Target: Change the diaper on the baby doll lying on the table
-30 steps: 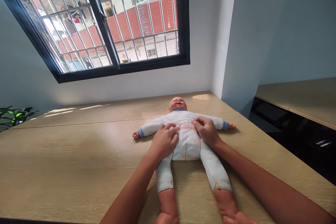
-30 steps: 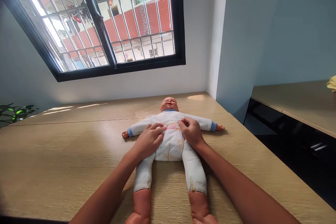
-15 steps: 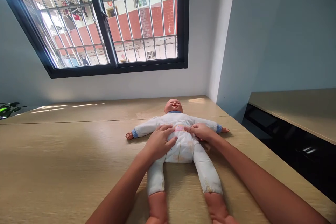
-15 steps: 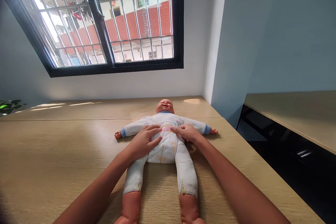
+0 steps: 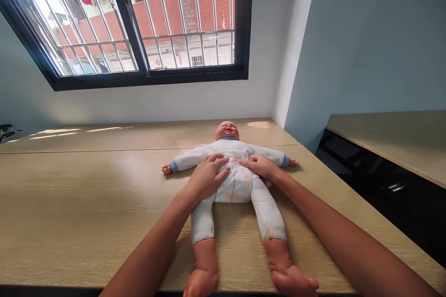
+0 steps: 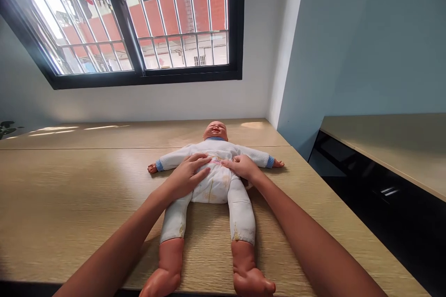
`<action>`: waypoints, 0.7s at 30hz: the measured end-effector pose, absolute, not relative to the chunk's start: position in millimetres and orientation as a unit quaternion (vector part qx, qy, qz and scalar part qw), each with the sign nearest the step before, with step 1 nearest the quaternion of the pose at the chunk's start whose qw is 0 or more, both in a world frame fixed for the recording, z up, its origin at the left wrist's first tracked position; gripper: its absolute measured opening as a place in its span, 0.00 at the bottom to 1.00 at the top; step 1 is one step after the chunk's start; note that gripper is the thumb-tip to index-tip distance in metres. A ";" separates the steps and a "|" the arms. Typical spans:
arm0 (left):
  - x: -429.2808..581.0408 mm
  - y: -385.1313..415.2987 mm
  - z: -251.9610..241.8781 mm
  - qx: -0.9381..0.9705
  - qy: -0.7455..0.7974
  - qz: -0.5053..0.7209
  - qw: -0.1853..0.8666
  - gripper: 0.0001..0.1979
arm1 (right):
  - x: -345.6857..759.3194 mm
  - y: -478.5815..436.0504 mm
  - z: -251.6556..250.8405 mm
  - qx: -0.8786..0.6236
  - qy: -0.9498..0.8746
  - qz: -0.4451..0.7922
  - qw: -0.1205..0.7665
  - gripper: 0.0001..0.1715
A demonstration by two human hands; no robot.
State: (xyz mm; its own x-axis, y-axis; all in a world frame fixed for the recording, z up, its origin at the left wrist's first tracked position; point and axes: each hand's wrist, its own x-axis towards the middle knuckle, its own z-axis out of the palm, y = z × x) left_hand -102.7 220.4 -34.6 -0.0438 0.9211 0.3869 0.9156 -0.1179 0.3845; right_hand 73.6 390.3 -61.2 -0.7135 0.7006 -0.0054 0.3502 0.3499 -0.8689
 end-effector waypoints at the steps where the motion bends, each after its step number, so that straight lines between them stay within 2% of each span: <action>1: -105.9 219.7 -34.3 0.689 0.654 0.312 0.020 0.21 | 76.7 393.4 -60.6 -0.321 -0.794 0.487 0.172 0.35; 4: -121.2 217.3 -35.1 0.666 0.636 0.388 0.037 0.19 | 87.0 406.6 -59.1 -0.315 -0.759 0.552 0.142 0.33; 9: -144.2 215.6 -40.1 0.567 0.703 0.429 0.011 0.14 | 98.5 419.0 -53.4 -0.305 -0.746 0.551 0.217 0.27; 15: -134.0 215.2 -37.8 0.622 0.639 0.449 0.056 0.18 | 91.1 392.8 -39.8 -0.193 -0.828 0.386 0.358 0.10; 21: -128.9 219.7 -39.3 0.696 0.594 0.374 0.153 0.22 | 76.4 371.7 -47.2 -0.055 -0.913 0.234 0.331 0.20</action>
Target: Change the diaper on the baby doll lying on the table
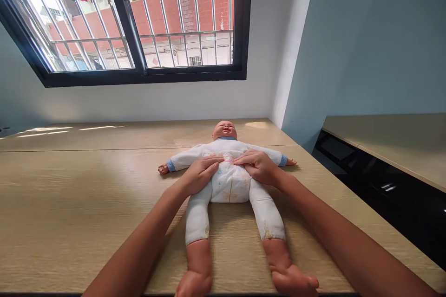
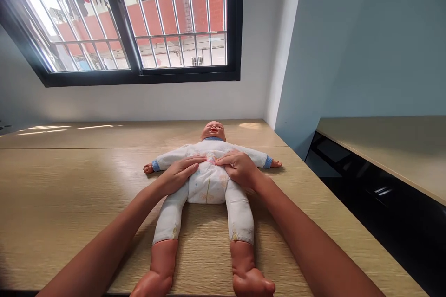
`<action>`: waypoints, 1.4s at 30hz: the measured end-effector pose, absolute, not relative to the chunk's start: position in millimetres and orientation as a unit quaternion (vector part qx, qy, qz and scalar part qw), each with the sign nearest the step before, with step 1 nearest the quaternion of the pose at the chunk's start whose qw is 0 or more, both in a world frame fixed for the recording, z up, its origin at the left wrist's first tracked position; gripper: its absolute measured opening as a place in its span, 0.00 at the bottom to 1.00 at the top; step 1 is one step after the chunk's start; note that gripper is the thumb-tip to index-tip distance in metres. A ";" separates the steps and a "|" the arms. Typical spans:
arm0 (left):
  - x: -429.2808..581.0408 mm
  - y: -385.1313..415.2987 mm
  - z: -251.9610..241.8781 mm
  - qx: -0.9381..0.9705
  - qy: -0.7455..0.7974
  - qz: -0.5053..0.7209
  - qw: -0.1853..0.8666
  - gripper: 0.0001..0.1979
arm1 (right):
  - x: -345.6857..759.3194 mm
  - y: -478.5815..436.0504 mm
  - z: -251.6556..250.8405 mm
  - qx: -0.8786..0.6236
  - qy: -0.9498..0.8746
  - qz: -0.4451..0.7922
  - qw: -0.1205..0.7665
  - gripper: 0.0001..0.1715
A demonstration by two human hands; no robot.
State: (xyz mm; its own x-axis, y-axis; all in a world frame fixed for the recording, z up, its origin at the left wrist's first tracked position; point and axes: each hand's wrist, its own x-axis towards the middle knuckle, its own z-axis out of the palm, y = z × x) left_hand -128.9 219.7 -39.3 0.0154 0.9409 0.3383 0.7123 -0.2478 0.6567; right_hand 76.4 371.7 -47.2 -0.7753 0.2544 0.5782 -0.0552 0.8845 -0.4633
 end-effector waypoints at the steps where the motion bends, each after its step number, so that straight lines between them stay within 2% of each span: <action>1: -129.5 220.8 -39.3 0.697 0.594 0.369 0.159 0.22 | 75.9 371.0 -48.4 -0.054 -0.915 0.230 0.327 0.20; 7: -140.4 215.5 -31.5 0.651 0.581 0.426 0.238 0.20 | 94.9 380.2 -39.6 -0.142 -0.877 0.370 0.273 0.16; 10: -152.5 207.5 -29.6 0.627 0.586 0.439 0.266 0.20 | 111.9 387.8 -29.8 -0.204 -0.876 0.357 0.253 0.12; 15: -166.7 197.8 -27.7 0.643 0.558 0.435 0.292 0.24 | 123.4 387.6 -22.5 -0.179 -0.875 0.432 0.124 0.21; 17: -169.5 194.6 -24.8 0.658 0.549 0.416 0.303 0.23 | 122.1 386.1 -24.4 -0.168 -0.868 0.455 0.103 0.22; 23: -168.8 193.6 -22.9 0.671 0.560 0.388 0.293 0.28 | 118.2 388.1 -30.3 -0.162 -0.856 0.482 0.091 0.23; 31: -138.4 204.8 -27.0 0.692 0.585 0.414 0.087 0.18 | 112.9 382.0 -32.4 -0.155 -0.855 0.481 0.118 0.20; 38: -152.8 198.6 -27.0 0.659 0.594 0.432 0.161 0.11 | 110.9 375.8 -30.5 -0.198 -0.874 0.414 0.159 0.20; 42: -155.6 198.8 -27.3 0.688 0.585 0.379 0.201 0.12 | 109.4 374.9 -31.9 -0.203 -0.880 0.396 0.166 0.20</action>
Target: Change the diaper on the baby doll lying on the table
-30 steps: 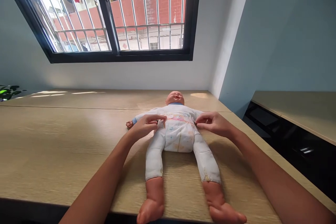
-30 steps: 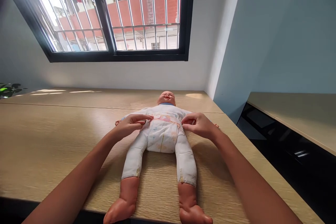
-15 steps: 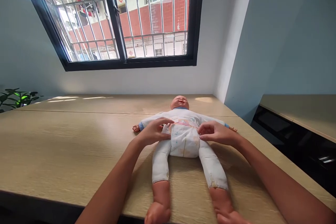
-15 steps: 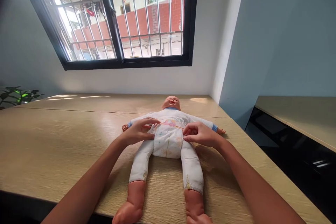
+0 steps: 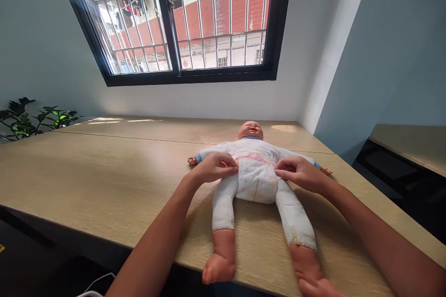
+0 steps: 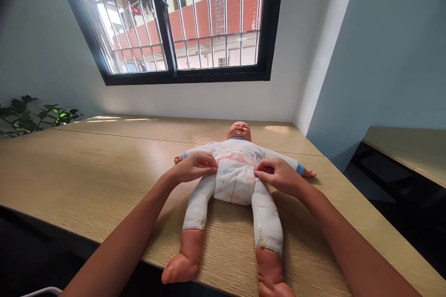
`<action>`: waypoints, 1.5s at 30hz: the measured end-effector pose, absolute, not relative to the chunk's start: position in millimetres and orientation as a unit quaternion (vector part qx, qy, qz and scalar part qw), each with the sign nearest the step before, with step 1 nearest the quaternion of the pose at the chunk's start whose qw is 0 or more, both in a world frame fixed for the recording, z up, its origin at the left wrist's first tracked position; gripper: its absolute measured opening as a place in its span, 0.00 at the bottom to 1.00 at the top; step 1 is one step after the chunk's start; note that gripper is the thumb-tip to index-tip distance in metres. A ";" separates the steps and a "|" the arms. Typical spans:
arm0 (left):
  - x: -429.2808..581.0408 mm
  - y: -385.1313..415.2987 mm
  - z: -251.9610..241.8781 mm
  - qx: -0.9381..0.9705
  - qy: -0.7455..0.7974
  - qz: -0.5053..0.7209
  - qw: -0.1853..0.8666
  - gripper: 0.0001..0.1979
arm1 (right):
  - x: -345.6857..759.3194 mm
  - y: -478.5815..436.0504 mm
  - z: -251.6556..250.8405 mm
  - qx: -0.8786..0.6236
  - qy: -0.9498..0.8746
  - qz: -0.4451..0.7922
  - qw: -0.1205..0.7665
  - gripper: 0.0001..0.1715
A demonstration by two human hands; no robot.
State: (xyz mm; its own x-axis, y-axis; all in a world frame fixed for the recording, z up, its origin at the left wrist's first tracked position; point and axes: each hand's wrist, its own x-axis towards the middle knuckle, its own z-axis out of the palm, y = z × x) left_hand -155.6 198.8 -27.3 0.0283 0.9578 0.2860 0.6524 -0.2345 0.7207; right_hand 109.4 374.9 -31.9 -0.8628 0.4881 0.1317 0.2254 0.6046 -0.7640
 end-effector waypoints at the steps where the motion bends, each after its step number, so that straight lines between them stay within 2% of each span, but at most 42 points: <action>1: -155.2 199.4 -26.8 0.700 0.580 0.363 0.204 0.12 | 109.0 374.9 -32.4 -0.201 -0.881 0.395 0.164 0.19; 6: -150.3 201.7 -26.2 0.721 0.582 0.329 0.182 0.04 | 107.8 374.9 -34.1 -0.196 -0.883 0.394 0.163 0.17; 11: -137.5 202.8 -27.2 0.717 0.605 0.345 0.033 0.19 | 106.1 376.8 -38.9 -0.186 -0.885 0.393 0.167 0.16; 13: -132.1 204.6 -26.8 0.736 0.599 0.315 -0.032 0.20 | 103.9 377.7 -42.6 -0.181 -0.887 0.386 0.176 0.15; 18: -125.6 210.6 -25.8 0.767 0.583 0.213 -0.160 0.12 | 98.6 378.8 -50.7 -0.183 -0.891 0.362 0.202 0.14; 22: -125.1 211.5 -27.3 0.765 0.587 0.156 -0.213 0.08 | 99.4 376.0 -49.1 -0.183 -0.888 0.367 0.207 0.16; 28: -128.9 206.6 -30.0 0.767 0.584 0.203 -0.173 0.08 | 108.7 374.3 -38.3 -0.173 -0.875 0.411 0.190 0.22; 33: -138.0 206.6 -31.9 0.734 0.606 0.296 -0.084 0.05 | 117.2 380.8 -26.8 -0.143 -0.857 0.485 0.100 0.23; 35: -139.4 208.9 -34.0 0.726 0.605 0.319 -0.072 0.06 | 116.5 378.9 -24.7 -0.150 -0.857 0.484 0.089 0.24; 41: -132.9 217.8 -38.5 0.734 0.575 0.352 -0.084 0.15 | 105.4 359.2 -30.0 -0.184 -0.895 0.355 0.198 0.11; 45: -132.6 219.6 -40.3 0.750 0.560 0.345 -0.066 0.15 | 97.0 347.1 -33.9 -0.204 -0.924 0.205 0.249 0.13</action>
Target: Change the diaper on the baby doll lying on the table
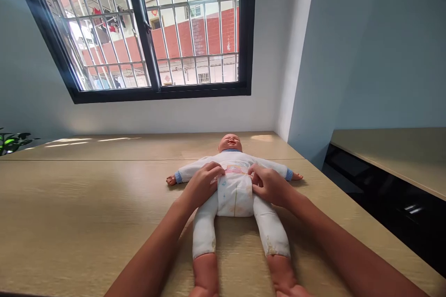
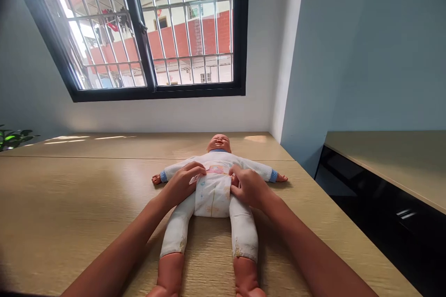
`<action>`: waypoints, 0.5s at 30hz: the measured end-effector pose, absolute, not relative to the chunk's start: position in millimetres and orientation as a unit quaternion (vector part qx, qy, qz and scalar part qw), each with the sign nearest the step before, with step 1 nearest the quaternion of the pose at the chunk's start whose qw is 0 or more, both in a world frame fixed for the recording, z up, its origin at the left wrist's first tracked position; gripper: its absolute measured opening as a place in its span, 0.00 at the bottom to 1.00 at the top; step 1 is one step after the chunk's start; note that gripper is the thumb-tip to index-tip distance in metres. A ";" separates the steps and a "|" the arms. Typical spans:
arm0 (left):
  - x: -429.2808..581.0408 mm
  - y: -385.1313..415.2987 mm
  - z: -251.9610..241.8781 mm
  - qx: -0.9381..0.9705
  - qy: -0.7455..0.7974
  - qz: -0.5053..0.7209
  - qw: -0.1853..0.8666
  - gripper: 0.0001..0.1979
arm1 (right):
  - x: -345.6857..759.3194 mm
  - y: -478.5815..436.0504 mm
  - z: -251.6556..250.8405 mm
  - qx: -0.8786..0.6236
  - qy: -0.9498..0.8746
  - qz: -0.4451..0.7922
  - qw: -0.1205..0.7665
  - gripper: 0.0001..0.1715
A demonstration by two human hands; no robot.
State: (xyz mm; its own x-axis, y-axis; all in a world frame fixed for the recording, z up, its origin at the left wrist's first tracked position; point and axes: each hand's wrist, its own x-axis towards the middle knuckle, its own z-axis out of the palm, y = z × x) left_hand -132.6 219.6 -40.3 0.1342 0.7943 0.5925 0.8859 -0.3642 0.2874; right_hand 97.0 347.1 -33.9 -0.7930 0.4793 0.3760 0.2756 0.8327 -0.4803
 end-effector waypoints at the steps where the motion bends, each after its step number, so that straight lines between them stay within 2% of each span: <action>1: -133.4 219.6 -40.8 -0.750 -0.558 -0.349 0.064 0.14 | 95.4 345.1 -34.3 -0.216 -0.926 0.169 0.258 0.12; 4: -136.5 219.7 -42.4 -0.750 -0.554 -0.359 0.055 0.12 | 94.7 344.8 -33.6 -0.221 -0.926 0.154 0.265 0.08; 7: -139.3 219.7 -43.0 -0.747 -0.549 -0.372 0.043 0.10 | 102.0 356.3 -31.4 -0.178 -0.911 0.277 0.250 0.04; 12: -141.9 218.4 -41.8 -0.739 -0.547 -0.392 0.018 0.10 | 116.6 380.7 -30.2 -0.176 -0.860 0.399 0.266 0.11; 15: -142.5 217.9 -41.8 -0.736 -0.548 -0.398 0.010 0.10 | 115.1 379.1 -30.5 -0.165 -0.859 0.425 0.231 0.18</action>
State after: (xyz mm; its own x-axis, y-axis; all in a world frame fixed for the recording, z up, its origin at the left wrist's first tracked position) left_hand -142.5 217.9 -41.8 0.0821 0.7984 0.5965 0.8141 -0.3990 0.4219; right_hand 115.1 379.1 -30.5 -0.8388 0.4805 0.2560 0.0880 0.5836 -0.8072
